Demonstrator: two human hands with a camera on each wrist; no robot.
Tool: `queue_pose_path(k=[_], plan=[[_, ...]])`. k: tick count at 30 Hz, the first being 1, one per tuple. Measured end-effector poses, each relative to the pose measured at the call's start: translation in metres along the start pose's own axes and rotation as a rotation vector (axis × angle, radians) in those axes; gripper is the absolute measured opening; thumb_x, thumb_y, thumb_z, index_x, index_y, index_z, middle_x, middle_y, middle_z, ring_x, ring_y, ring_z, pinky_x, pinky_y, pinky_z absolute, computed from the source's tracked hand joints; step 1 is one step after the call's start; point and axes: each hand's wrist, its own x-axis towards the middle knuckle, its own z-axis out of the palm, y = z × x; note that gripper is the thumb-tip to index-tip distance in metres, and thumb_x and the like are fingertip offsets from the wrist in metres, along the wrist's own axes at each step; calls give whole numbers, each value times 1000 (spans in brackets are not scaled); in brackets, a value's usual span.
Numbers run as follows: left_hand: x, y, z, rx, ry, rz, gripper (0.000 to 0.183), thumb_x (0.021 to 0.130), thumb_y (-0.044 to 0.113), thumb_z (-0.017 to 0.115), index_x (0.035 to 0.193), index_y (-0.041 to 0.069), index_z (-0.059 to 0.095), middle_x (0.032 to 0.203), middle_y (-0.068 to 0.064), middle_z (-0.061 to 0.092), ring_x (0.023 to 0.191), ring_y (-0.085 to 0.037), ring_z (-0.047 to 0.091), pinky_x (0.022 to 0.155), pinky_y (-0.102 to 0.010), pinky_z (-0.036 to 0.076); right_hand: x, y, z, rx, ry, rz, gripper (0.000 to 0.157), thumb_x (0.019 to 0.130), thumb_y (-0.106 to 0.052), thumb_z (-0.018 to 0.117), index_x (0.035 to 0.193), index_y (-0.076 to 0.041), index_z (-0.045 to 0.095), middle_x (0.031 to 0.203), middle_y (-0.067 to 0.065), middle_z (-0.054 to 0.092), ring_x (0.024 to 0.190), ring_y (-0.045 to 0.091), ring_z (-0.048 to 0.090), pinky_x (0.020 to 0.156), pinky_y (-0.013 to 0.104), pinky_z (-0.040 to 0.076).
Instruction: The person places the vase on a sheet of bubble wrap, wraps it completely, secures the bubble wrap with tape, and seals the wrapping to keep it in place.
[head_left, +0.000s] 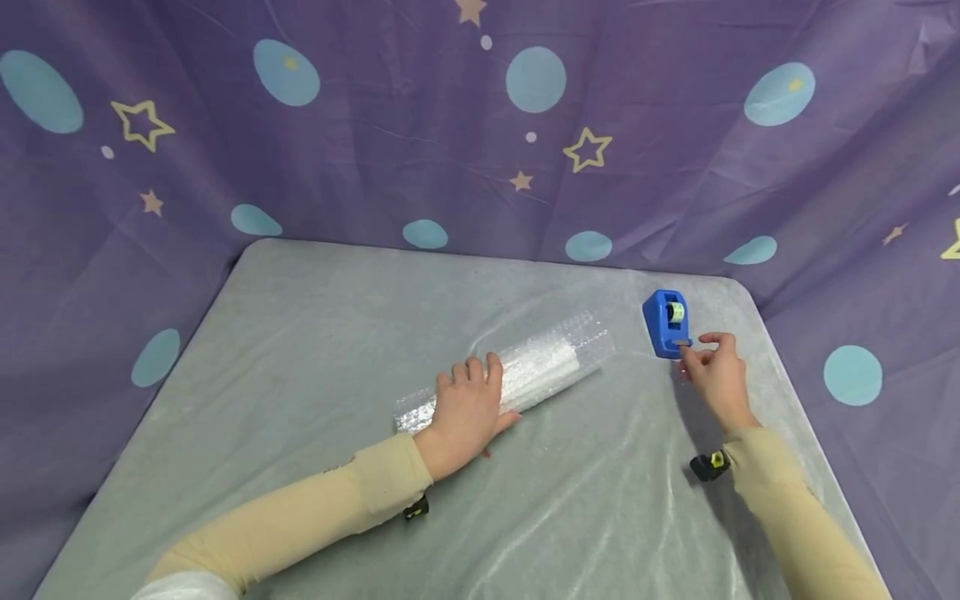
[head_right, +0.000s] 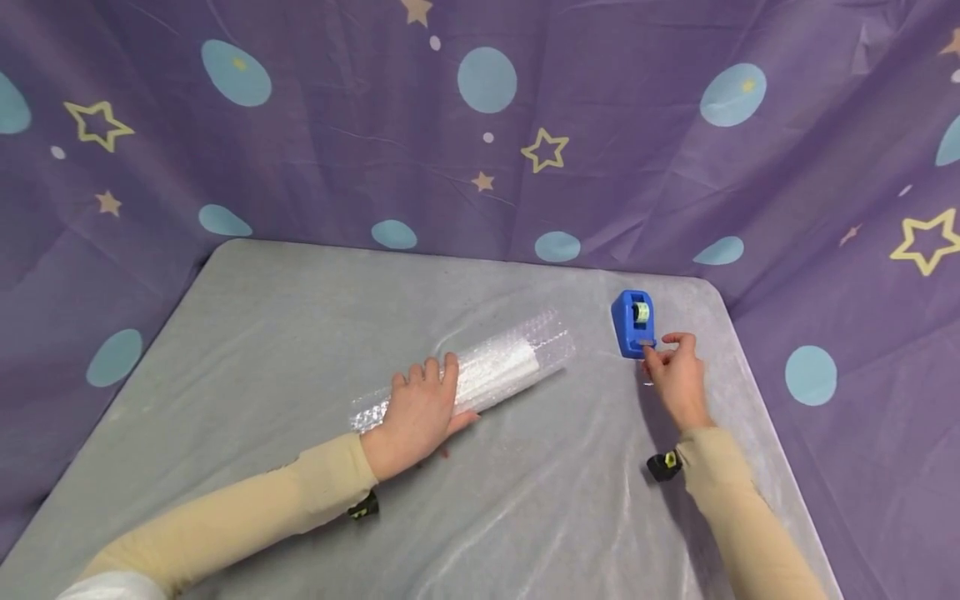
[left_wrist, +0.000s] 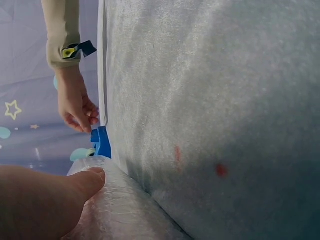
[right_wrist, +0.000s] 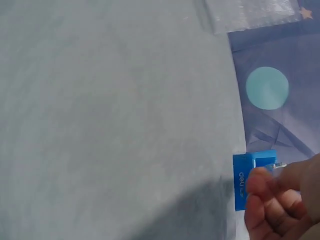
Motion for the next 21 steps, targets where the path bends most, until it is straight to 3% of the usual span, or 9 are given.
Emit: queue_pose_path(k=[5, 8, 13, 16, 19, 21], plan=[[-1, 0, 0, -4, 11, -7, 92, 73, 74, 55, 127, 0, 51, 99, -19, 61, 75, -30, 61, 57, -42, 48, 4, 0, -7, 210, -140, 203, 49, 92, -34, 58, 116, 8, 47, 70, -4, 69, 60, 5, 66, 58, 24, 54], [-1, 0, 1, -9, 14, -8, 92, 73, 74, 55, 127, -1, 51, 99, -20, 61, 75, -31, 61, 57, -42, 48, 3, 0, -10, 376, -211, 258, 44, 92, -32, 58, 110, 8, 53, 71, -9, 68, 66, 4, 65, 62, 24, 54], [-1, 0, 3, -12, 8, -7, 93, 74, 74, 54, 128, -1, 49, 101, -20, 61, 76, -31, 60, 57, -43, 48, 2, 1, -13, 718, -205, 352, 24, 91, -23, 62, 100, -1, 58, 75, -6, 67, 68, 6, 63, 62, 24, 54], [0, 0, 4, -20, 10, -7, 93, 74, 74, 55, 128, -1, 49, 101, -20, 61, 76, -31, 60, 58, -43, 48, 0, 1, -14, 738, -141, 390, 16, 90, -24, 63, 93, -9, 61, 74, -9, 65, 67, 4, 62, 61, 22, 52], [0, 0, 4, -25, 14, -6, 92, 74, 73, 56, 128, -1, 49, 101, -20, 61, 76, -32, 60, 58, -43, 48, -1, -1, -13, 667, -85, 430, 18, 89, -30, 63, 91, -12, 62, 72, -13, 63, 66, 2, 59, 58, 20, 49], [0, 0, 5, -22, 17, -3, 92, 74, 73, 56, 128, -1, 49, 101, -20, 61, 76, -32, 60, 58, -44, 48, -2, -1, -11, 612, -90, 453, 21, 89, -33, 62, 91, -12, 61, 71, -14, 62, 65, 1, 58, 58, 19, 47]])
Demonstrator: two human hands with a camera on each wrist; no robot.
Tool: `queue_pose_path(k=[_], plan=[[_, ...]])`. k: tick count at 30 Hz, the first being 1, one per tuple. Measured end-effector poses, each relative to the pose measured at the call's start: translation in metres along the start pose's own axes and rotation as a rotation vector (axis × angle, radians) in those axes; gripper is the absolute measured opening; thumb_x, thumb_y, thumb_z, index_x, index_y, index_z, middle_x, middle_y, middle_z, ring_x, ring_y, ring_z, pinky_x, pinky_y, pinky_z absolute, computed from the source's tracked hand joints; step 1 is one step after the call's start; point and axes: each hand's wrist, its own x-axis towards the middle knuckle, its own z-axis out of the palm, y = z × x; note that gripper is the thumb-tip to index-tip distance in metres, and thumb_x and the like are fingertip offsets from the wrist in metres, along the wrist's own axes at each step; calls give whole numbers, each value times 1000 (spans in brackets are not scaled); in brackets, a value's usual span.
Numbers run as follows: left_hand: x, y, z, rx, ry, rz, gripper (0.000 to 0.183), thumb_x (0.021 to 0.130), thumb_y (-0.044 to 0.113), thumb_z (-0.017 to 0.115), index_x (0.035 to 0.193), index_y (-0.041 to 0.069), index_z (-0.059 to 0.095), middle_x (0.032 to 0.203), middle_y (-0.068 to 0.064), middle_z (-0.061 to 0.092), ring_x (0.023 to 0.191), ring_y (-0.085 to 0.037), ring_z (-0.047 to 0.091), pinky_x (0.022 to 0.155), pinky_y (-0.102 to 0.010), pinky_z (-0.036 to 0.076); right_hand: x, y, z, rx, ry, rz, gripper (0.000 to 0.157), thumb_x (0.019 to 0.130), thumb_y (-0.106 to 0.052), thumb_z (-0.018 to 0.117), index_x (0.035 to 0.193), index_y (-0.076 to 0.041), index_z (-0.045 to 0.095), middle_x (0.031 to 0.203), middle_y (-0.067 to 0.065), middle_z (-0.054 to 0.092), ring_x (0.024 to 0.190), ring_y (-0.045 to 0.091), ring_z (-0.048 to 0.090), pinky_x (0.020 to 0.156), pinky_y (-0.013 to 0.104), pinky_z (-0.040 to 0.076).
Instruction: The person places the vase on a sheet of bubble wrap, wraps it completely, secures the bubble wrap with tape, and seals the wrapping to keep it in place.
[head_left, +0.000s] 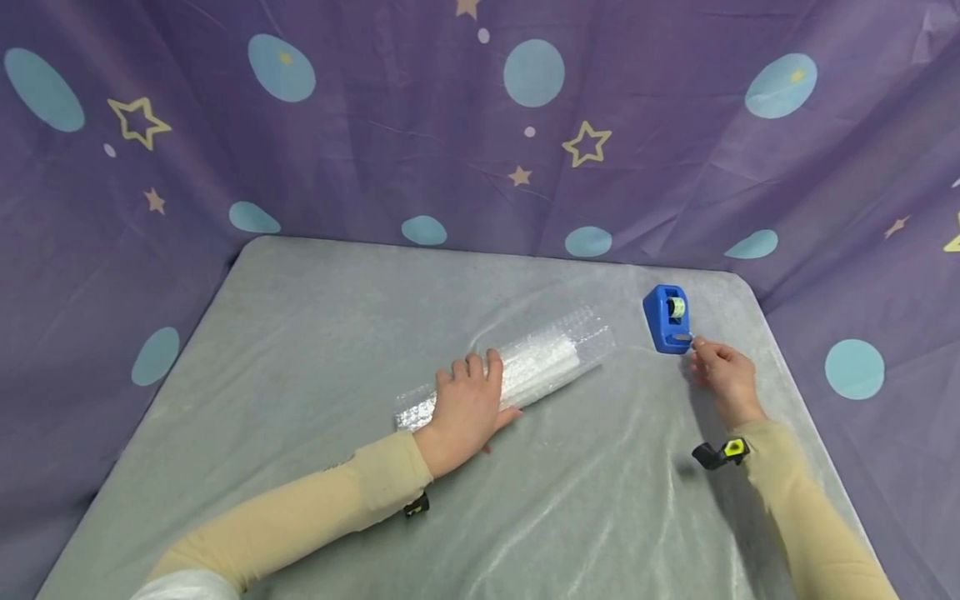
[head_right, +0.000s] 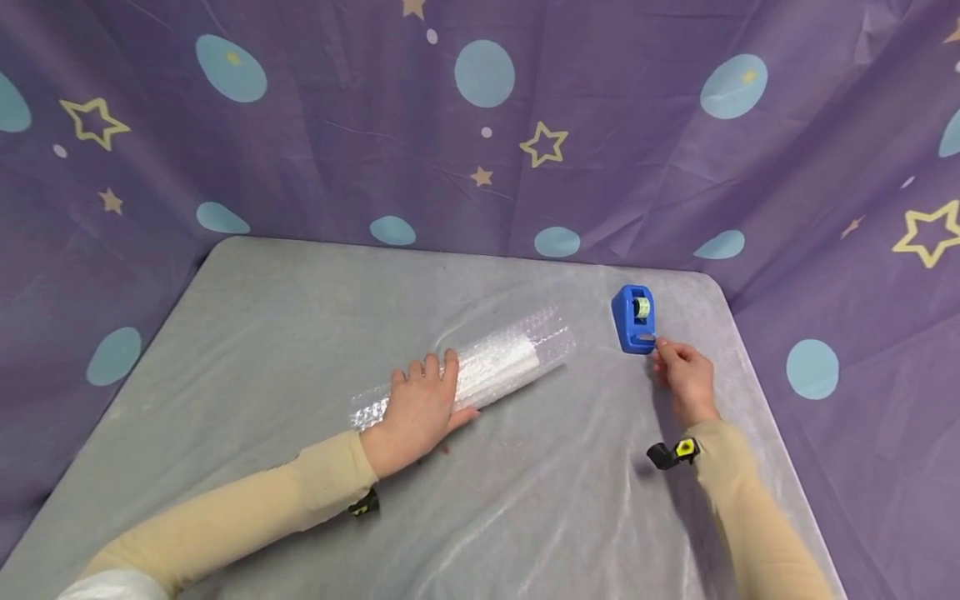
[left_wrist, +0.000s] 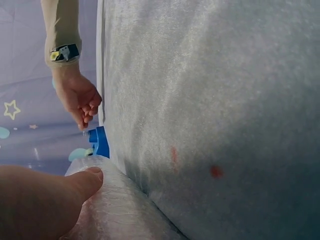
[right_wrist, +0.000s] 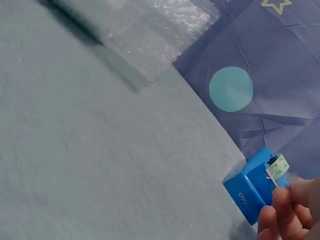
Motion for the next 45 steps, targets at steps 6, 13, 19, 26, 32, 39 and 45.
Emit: queue_pose_path(k=[6, 13, 19, 26, 32, 39, 45], plan=[[-1, 1, 2, 3, -5, 4, 92, 74, 73, 56, 128, -2, 49, 101, -20, 61, 77, -32, 60, 58, -44, 48, 4, 5, 3, -278, -19, -31, 31, 90, -39, 59, 95, -8, 59, 69, -16, 59, 66, 1, 54, 58, 21, 47], [-1, 1, 1, 13, 9, 4, 92, 74, 74, 55, 128, -1, 50, 101, -20, 61, 78, -32, 61, 58, -43, 49, 11, 9, 5, -386, -29, -115, 33, 92, -37, 56, 99, -5, 55, 74, -12, 58, 73, 4, 54, 61, 22, 48], [-1, -1, 3, 26, 36, 6, 93, 73, 76, 53, 126, 0, 51, 97, -18, 61, 76, -31, 61, 57, -42, 49, 13, 7, 4, -368, -96, -135, 29, 94, -35, 55, 95, -5, 52, 74, -12, 58, 71, 5, 53, 60, 25, 47], [1, -2, 3, 31, 61, 16, 91, 73, 76, 53, 125, 1, 53, 94, -17, 62, 72, -30, 61, 55, -42, 48, 15, 7, 2, -493, -123, -180, 29, 94, -32, 54, 91, -3, 51, 74, -10, 56, 69, 8, 51, 60, 25, 44], [0, 0, 6, 54, 66, 27, 92, 72, 77, 52, 124, 1, 54, 94, -17, 63, 71, -29, 62, 55, -41, 49, 12, 18, 3, -665, -57, -276, 29, 92, -30, 56, 90, -1, 57, 71, -7, 53, 66, 10, 46, 57, 25, 38], [0, 2, 4, 71, 56, 29, 92, 74, 76, 51, 127, 1, 52, 100, -19, 62, 76, -29, 62, 57, -41, 50, -11, -13, 9, -640, -49, -329, 50, 90, -49, 54, 96, -1, 66, 79, -2, 59, 70, 8, 46, 58, 25, 38], [0, 0, 4, 90, 59, 15, 92, 74, 77, 51, 127, 2, 52, 101, -18, 62, 77, -29, 62, 58, -41, 50, -41, -63, 43, -629, -35, -488, 48, 84, -57, 58, 73, -11, 67, 57, -1, 55, 55, 14, 49, 48, 29, 37]])
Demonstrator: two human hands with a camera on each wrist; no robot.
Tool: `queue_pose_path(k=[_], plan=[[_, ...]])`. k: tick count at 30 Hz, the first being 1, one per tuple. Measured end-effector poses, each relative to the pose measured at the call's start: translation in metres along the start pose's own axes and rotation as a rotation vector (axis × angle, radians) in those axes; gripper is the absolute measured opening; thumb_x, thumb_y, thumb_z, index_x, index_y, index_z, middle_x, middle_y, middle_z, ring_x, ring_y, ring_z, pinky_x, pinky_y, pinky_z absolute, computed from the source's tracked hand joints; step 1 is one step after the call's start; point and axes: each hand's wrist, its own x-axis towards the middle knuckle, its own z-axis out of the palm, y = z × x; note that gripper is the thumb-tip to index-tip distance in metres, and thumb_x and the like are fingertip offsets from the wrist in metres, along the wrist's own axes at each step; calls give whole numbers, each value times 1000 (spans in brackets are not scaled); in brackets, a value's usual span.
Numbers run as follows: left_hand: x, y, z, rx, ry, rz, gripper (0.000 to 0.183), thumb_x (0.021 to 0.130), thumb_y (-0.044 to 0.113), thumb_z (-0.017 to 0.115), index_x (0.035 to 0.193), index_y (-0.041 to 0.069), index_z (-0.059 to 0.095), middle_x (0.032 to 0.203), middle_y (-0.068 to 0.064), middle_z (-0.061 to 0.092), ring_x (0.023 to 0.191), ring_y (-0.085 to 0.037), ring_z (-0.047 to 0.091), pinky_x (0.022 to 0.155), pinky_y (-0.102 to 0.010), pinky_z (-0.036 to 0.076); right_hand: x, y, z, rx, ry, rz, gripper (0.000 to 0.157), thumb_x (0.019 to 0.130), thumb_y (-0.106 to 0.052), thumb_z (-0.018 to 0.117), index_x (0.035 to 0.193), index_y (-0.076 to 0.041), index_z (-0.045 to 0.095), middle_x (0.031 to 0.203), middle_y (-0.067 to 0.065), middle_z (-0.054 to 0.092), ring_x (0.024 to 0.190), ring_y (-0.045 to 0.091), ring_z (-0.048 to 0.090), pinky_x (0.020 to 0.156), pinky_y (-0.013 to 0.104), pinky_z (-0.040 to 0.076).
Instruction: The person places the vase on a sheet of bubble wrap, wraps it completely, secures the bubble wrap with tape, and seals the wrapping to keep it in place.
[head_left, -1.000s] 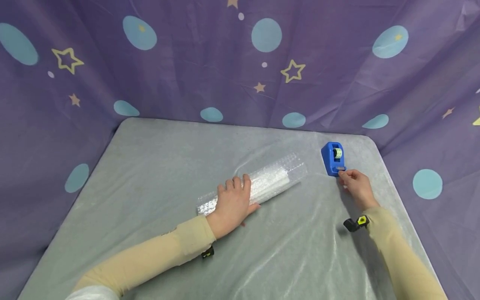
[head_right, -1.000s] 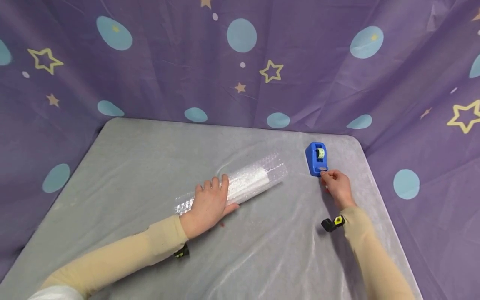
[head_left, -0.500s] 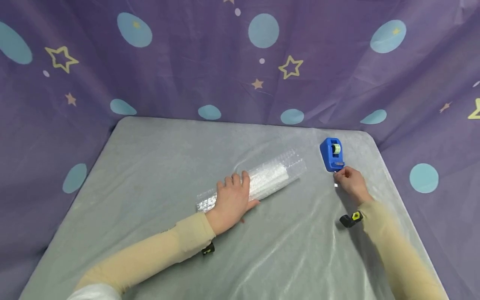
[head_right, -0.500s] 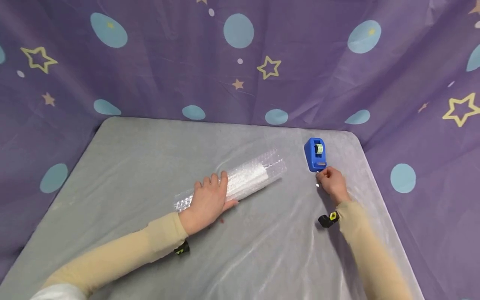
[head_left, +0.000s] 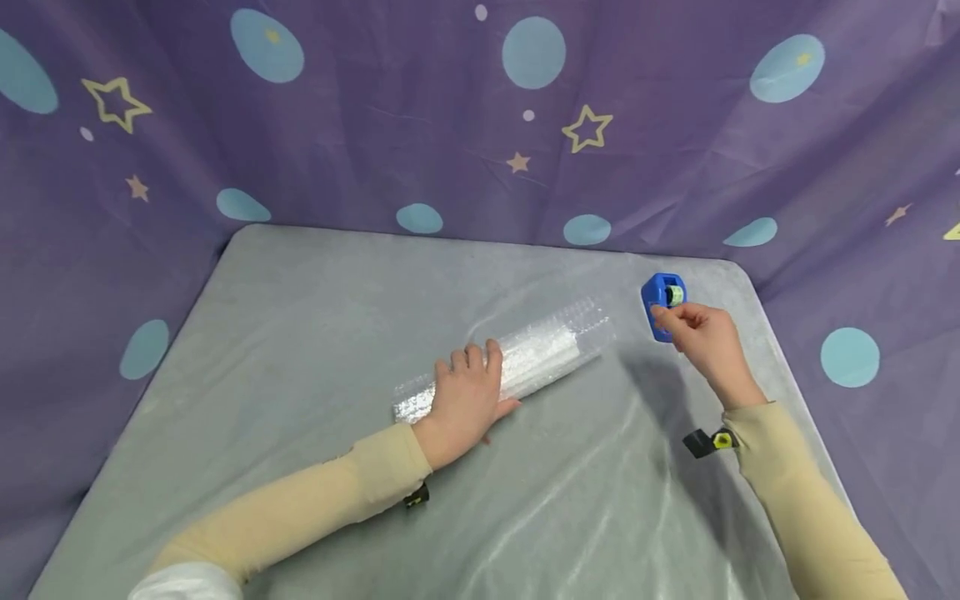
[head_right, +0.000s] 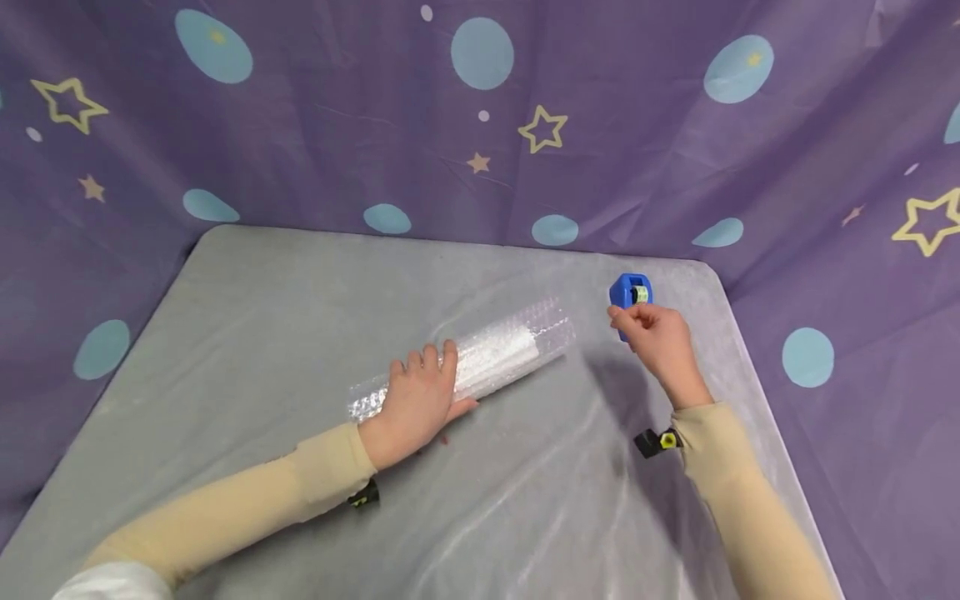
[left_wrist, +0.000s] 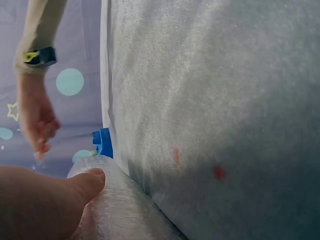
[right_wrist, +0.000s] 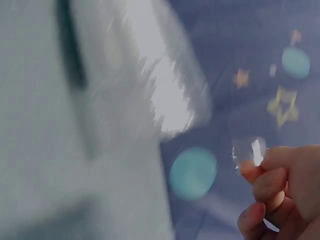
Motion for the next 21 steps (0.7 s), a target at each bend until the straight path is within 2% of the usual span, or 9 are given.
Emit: queue_pose_path(k=[4, 10, 16, 21], plan=[[0, 0, 1, -12, 4, -5, 92, 73, 76, 53, 127, 1, 52, 100, -19, 62, 77, -30, 62, 59, -42, 50, -1, -34, 3, 24, 31, -101, 39, 84, -53, 60, 74, -17, 70, 62, 2, 64, 53, 13, 53, 46, 24, 39], [1, 0, -1, -14, 9, -4, 92, 73, 76, 53, 127, 1, 52, 100, -19, 62, 77, -30, 61, 59, -42, 50, 0, -65, 19, 76, 74, -235, 29, 86, -47, 62, 82, -20, 72, 72, -4, 69, 53, 13, 47, 47, 25, 34], [0, 1, 1, 25, 26, -1, 93, 72, 78, 51, 126, 2, 53, 98, -17, 63, 75, -30, 62, 58, -41, 50, -3, -92, 52, 68, 97, -335, 25, 88, -43, 60, 79, -22, 71, 69, -10, 66, 50, 11, 47, 44, 26, 32], [1, 3, 0, 25, 26, -8, 95, 69, 79, 54, 125, 2, 54, 98, -17, 63, 73, -29, 61, 57, -41, 49, -4, -105, 87, 10, 99, -426, 21, 90, -34, 61, 78, -19, 70, 66, -9, 65, 55, 6, 56, 49, 26, 41]])
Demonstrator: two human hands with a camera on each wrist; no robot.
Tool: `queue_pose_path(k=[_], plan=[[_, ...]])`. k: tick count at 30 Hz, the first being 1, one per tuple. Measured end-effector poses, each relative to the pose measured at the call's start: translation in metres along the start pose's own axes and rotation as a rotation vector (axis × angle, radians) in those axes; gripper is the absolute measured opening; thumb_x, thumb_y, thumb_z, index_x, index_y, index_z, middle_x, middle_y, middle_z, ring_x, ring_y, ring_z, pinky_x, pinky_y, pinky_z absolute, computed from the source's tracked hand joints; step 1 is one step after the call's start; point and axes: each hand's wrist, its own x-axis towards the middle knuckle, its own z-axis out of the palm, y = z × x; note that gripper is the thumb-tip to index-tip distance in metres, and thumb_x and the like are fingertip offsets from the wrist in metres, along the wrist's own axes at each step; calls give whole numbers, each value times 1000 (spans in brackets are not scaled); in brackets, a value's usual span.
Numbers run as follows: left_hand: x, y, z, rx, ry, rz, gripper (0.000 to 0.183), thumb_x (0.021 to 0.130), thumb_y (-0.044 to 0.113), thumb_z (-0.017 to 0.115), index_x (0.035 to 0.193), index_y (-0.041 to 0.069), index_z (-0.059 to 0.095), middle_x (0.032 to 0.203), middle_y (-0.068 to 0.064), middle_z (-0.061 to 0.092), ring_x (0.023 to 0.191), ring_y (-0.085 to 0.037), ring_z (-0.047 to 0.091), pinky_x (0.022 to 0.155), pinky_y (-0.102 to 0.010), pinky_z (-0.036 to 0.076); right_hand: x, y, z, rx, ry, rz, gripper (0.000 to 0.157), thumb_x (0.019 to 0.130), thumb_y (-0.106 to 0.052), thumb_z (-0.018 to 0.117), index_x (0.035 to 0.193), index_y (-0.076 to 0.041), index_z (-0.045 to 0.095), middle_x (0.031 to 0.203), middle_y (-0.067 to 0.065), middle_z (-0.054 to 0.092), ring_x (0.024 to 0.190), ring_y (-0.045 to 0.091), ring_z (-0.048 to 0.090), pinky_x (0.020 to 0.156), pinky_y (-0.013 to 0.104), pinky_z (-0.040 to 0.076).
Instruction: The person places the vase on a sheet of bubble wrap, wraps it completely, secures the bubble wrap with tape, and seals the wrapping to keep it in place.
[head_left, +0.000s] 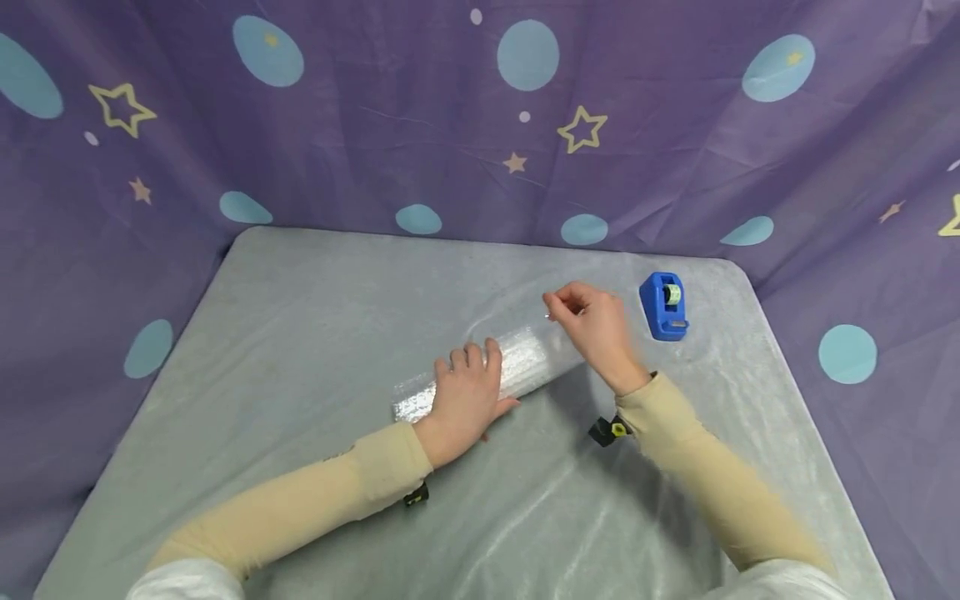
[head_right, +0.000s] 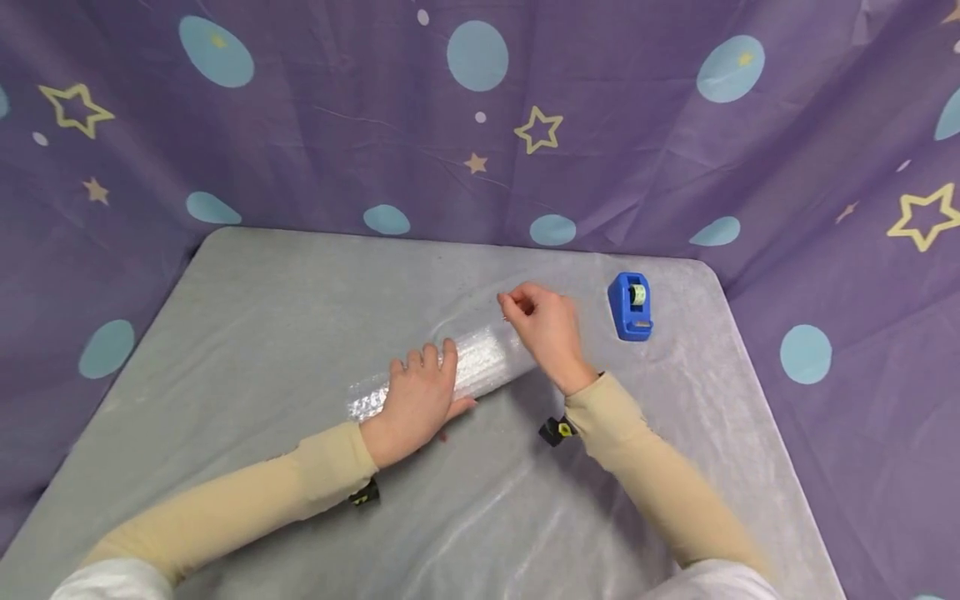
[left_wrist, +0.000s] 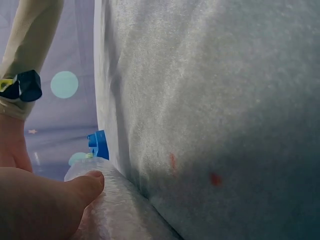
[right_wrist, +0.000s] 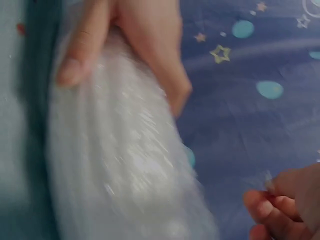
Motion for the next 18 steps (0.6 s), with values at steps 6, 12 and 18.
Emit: queue_pose_path(k=[6, 12, 18], plan=[[0, 2, -1, -16, -22, -11, 95, 70, 78, 54, 127, 2, 52, 99, -18, 62, 75, -29, 61, 59, -42, 49, -4, -2, 29, -168, 11, -89, 18, 88, -28, 63, 78, -15, 71, 66, -4, 66, 58, 14, 57, 61, 34, 45], [0, 1, -1, -19, -23, -7, 94, 70, 77, 54, 127, 2, 52, 99, -18, 62, 75, -29, 61, 59, -42, 49, -12, -1, 38, -228, 34, -98, 16, 86, -25, 65, 75, -16, 71, 68, -5, 66, 66, 20, 51, 71, 43, 36], [0, 1, -1, -32, -16, 0, 94, 70, 77, 55, 126, 1, 51, 99, -19, 62, 75, -30, 61, 58, -42, 49, -20, 2, 36, -225, 2, -115, 18, 88, -28, 63, 78, -17, 73, 76, -3, 68, 75, 22, 48, 71, 44, 31]])
